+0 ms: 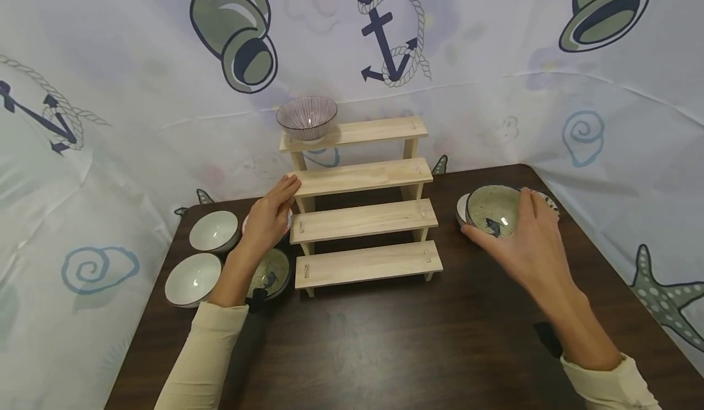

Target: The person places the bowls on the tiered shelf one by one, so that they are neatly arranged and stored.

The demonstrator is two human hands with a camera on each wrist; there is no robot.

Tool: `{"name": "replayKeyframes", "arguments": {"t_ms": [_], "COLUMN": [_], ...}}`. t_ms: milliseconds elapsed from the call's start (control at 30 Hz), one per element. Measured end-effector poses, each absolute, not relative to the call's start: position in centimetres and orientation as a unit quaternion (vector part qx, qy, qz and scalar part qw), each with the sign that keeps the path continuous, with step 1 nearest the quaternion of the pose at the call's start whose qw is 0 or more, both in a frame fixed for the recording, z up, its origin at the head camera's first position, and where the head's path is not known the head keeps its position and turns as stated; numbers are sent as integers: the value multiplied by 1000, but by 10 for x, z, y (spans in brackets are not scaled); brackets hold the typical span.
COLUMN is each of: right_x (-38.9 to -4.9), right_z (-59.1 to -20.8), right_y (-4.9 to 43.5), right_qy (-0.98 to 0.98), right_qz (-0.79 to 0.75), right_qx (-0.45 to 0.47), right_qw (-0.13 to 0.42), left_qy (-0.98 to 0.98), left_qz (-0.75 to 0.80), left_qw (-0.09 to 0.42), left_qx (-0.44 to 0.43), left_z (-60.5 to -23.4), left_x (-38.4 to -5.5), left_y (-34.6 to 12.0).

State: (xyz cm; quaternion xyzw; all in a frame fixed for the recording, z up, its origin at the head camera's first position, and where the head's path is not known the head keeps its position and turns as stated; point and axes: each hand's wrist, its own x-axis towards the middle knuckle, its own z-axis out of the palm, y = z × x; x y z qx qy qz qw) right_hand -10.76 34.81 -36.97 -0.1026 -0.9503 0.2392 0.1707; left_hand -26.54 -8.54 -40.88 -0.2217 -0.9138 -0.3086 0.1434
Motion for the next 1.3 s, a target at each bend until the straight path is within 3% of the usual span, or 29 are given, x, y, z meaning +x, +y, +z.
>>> {"name": "replayKeyframes", "arguments": {"t_ms": [700, 933, 1300], "right_x": [-118, -120, -130], "right_z": [-328, -319, -310], "right_y": [307, 296, 281], "right_qy": [-951, -956, -954], "right_qz": [234, 236, 240], "right_qx": [-37, -37, -19], "right_qw": [196, 171, 180], "left_qy": [-914, -913, -914], "left_qz": [-312, -313, -313], "left_qw": [138, 138, 136], "left_qx": [-221, -224, -218], "left_z": [-409, -407, -406], "left_x": [-265, -265, -264], "left_y": [-88, -86, -87]}}
